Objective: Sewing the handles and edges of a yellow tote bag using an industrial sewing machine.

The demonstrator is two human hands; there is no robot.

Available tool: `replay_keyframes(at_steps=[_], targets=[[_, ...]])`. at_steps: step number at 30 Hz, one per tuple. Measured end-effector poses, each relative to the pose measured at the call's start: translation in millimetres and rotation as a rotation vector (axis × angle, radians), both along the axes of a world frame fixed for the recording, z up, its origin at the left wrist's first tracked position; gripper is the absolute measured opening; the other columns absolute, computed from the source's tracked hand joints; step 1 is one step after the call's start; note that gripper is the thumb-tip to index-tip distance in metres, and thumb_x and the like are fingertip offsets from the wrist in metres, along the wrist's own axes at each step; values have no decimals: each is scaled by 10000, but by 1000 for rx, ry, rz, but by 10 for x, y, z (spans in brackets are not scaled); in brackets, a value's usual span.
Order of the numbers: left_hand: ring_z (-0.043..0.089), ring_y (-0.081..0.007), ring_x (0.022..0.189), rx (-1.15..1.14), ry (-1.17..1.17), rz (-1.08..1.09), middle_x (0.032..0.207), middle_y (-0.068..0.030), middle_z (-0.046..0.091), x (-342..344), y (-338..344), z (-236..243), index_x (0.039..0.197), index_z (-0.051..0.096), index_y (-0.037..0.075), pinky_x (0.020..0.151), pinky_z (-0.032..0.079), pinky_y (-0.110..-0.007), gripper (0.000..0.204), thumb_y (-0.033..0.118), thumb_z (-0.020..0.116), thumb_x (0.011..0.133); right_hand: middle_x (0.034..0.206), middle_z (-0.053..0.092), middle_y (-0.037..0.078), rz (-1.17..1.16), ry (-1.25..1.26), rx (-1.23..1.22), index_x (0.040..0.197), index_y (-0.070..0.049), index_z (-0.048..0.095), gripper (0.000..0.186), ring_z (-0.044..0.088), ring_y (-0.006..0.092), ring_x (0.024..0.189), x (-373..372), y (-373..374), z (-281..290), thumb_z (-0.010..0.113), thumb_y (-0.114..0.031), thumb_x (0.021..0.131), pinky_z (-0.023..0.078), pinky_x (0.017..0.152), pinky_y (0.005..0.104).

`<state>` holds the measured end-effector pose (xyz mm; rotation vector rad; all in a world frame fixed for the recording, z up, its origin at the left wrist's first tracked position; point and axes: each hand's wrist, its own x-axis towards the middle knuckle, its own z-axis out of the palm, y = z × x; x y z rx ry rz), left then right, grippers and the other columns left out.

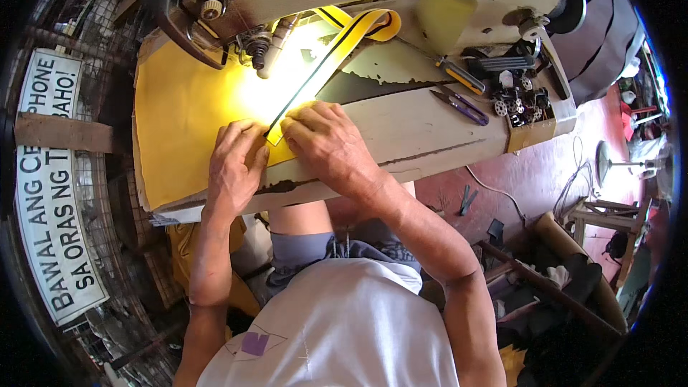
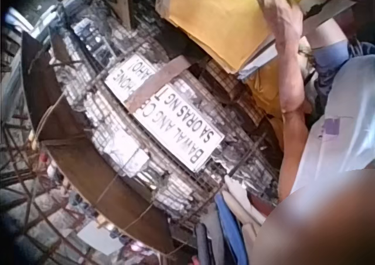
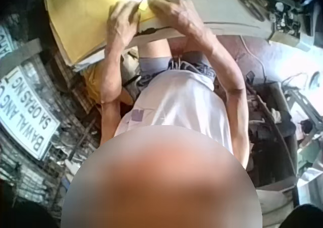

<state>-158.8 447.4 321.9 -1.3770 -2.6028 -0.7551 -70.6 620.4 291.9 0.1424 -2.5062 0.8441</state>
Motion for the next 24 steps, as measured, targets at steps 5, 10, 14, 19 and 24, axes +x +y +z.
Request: replay_keyframes(at_steps=[5,10,14,19,24], targets=[[584,-316,977,69,-226,-95,1064,-126,606,-124,-23,-62,1120,626,25,873,484,-410,299,-3,651,824,1043,609,110,-6,30,-39,1027,-29,620,309,572,285,1020,14,-57,-9,698,-180,769,440,925,396],[615,-282,901,162,-413,-149,983,-111,623,-66,-42,-87,1148,624,49,803,514,-370,398,-102,660,782,1099,596,158,-52,24,15,985,-5,599,341,556,356,1113,138,-142,-21,731,-189,731,423,1005,455],[608,-287,892,127,-201,-210,953,-101,625,-75,-37,-116,1149,619,50,802,504,-392,407,-107,660,776,1092,596,157,-62,79,5,974,-3,595,327,553,366,1136,158,-151,-41,730,-177,733,419,1017,473],[587,-281,881,118,42,-211,938,-91,613,-134,-8,-147,1001,657,20,801,470,-392,277,-32,702,732,1081,599,155,-104,76,-2,966,1,609,280,557,366,1138,160,-177,-87,709,-148,751,432,1000,473],[578,-267,892,79,0,-247,913,-70,602,-101,-42,-137,938,678,16,815,458,-387,228,-20,717,716,1074,598,152,-111,112,35,966,8,630,259,563,362,1129,207,-182,-95,694,-126,754,444,980,479]])
